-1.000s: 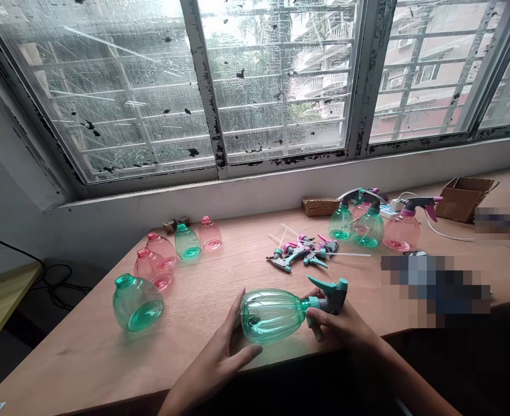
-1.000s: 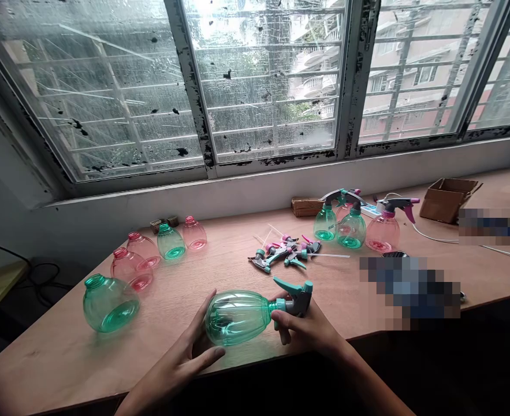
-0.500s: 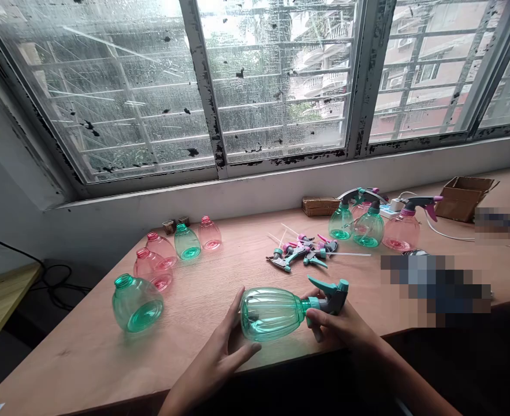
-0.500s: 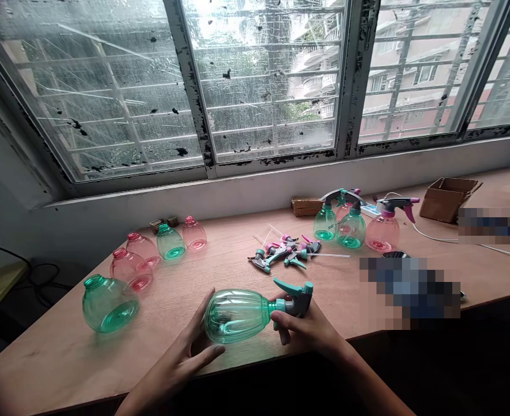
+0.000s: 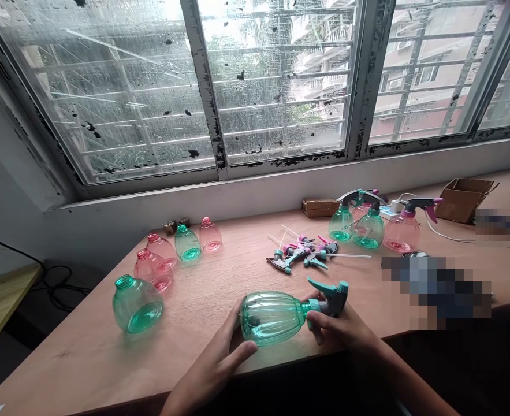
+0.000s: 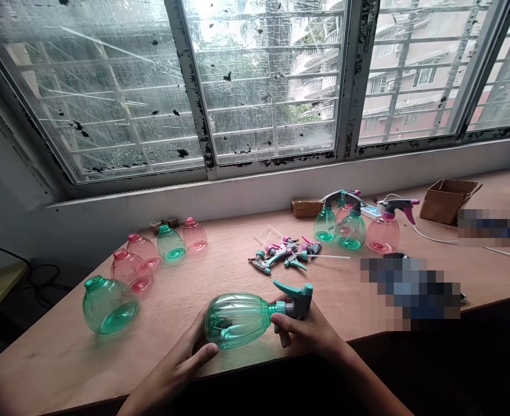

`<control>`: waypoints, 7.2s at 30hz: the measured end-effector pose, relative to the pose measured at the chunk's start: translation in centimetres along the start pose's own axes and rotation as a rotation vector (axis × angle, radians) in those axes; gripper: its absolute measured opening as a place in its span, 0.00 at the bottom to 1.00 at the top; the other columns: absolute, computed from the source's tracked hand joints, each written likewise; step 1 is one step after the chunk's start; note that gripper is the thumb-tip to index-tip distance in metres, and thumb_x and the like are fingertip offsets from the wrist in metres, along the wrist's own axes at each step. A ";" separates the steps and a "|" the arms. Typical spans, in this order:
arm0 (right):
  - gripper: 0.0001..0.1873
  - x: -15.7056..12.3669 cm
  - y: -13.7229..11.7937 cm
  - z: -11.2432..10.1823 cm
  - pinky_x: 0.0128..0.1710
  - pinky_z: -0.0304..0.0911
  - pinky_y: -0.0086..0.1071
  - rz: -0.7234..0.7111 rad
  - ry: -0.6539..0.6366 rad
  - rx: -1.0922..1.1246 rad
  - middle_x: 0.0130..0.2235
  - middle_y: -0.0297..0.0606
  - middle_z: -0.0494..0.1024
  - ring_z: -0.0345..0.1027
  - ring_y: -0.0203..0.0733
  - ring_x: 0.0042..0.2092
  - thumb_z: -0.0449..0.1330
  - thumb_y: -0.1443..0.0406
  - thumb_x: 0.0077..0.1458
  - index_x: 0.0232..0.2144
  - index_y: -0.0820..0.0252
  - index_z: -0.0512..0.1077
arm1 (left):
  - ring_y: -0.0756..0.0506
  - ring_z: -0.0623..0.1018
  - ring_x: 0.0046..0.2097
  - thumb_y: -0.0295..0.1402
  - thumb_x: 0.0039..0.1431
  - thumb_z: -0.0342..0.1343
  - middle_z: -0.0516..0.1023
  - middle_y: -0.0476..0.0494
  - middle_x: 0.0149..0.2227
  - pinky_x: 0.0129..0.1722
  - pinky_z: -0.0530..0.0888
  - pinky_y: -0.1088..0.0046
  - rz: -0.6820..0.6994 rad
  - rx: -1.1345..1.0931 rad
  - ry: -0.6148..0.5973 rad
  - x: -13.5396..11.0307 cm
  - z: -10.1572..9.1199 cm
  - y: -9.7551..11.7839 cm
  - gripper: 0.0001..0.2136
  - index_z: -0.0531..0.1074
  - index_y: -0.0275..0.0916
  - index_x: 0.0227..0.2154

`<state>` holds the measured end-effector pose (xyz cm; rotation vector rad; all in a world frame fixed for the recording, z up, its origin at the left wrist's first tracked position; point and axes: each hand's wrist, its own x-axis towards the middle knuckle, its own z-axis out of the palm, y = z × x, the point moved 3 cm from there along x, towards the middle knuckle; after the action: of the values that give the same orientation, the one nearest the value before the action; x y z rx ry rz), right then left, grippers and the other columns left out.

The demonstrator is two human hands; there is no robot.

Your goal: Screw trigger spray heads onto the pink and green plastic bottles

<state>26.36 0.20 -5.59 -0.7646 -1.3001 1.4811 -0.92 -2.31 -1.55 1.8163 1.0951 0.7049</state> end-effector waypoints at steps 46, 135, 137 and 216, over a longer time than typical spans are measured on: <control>0.20 -0.1 -0.1 0.0 0.25 0.63 0.30 0.003 -0.006 0.022 0.26 0.33 0.78 0.69 0.35 0.22 0.70 0.56 0.54 0.41 0.60 0.69 | 0.40 0.52 0.71 0.31 0.58 0.65 0.47 0.49 0.73 0.71 0.49 0.59 0.069 -0.168 -0.068 0.0 0.7 0.1 0.50 0.33 0.55 0.70; 0.20 -0.2 -0.3 0.0 0.26 0.63 0.31 -0.015 0.007 -0.003 0.27 0.33 0.78 0.70 0.36 0.23 0.70 0.56 0.55 0.42 0.60 0.69 | 0.36 0.50 0.72 0.40 0.65 0.59 0.43 0.44 0.73 0.70 0.52 0.54 0.050 -0.233 -0.092 0.1 0.8 0.7 0.44 0.32 0.47 0.71; 0.20 -0.2 -0.3 0.0 0.26 0.63 0.31 -0.013 0.008 -0.002 0.27 0.33 0.78 0.70 0.36 0.23 0.69 0.56 0.55 0.43 0.60 0.69 | 0.35 0.47 0.72 0.42 0.65 0.58 0.47 0.45 0.73 0.70 0.52 0.56 0.036 -0.237 -0.082 0.0 0.8 1.2 0.42 0.36 0.46 0.71; 0.20 0.0 -0.6 0.1 0.22 0.65 0.30 -0.026 0.010 0.003 0.27 0.37 0.81 0.71 0.37 0.21 0.71 0.54 0.52 0.37 0.60 0.69 | 0.35 0.54 0.71 0.42 0.65 0.58 0.55 0.45 0.71 0.71 0.49 0.52 0.021 0.025 -0.032 0.2 0.3 1.2 0.36 0.48 0.49 0.70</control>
<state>26.41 0.14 -4.96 -0.7501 -1.2955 1.4566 -0.12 -2.48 -0.57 1.8561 1.0694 0.6745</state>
